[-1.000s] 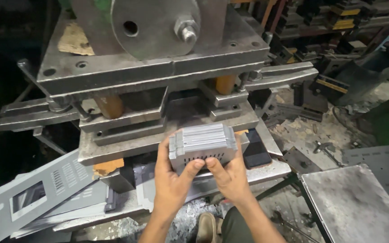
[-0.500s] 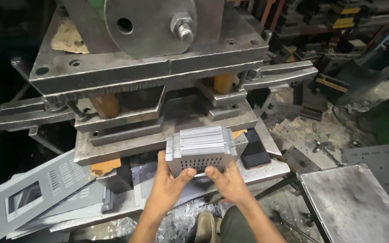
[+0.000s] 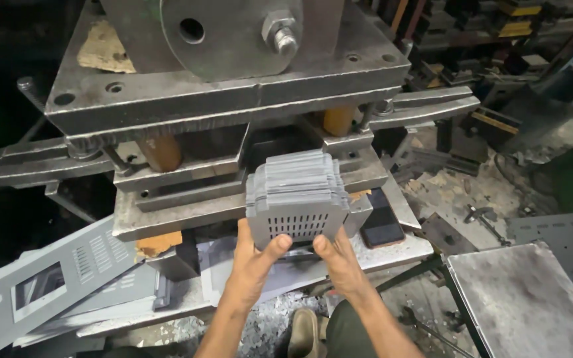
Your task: Manually feeding and stamping metal sheets using an industrial power press.
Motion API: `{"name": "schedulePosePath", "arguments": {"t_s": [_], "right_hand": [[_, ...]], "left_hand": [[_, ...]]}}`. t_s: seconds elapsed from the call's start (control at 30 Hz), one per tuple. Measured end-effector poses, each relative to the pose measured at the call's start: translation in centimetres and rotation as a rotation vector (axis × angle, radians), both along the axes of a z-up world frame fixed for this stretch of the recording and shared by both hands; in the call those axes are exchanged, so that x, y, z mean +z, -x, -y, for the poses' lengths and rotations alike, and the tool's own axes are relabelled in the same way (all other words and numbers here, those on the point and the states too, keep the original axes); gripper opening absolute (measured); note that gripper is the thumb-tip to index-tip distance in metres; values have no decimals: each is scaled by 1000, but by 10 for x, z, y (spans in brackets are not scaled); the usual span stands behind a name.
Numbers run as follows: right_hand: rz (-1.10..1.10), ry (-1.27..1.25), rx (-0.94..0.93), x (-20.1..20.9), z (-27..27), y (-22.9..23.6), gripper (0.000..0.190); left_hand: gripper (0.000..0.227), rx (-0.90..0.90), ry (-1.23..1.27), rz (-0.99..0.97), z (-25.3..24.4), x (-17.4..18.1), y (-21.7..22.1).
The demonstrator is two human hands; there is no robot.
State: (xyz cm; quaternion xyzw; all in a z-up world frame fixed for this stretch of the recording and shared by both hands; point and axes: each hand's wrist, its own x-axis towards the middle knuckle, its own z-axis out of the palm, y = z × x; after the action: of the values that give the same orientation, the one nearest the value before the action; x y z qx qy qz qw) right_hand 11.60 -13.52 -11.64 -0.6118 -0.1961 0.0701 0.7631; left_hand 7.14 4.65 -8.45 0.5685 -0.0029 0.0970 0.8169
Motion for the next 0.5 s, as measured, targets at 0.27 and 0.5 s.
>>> {"name": "schedulePosePath", "arguments": {"t_s": [0.27, 0.5], "right_hand": [[3, 76, -53, -11, 0, -2, 82], [79, 98, -105, 6, -10, 1, 76]], "left_hand": [[83, 33, -43, 50, 3, -4, -1], [82, 45, -45, 29, 4, -11, -3]]}}
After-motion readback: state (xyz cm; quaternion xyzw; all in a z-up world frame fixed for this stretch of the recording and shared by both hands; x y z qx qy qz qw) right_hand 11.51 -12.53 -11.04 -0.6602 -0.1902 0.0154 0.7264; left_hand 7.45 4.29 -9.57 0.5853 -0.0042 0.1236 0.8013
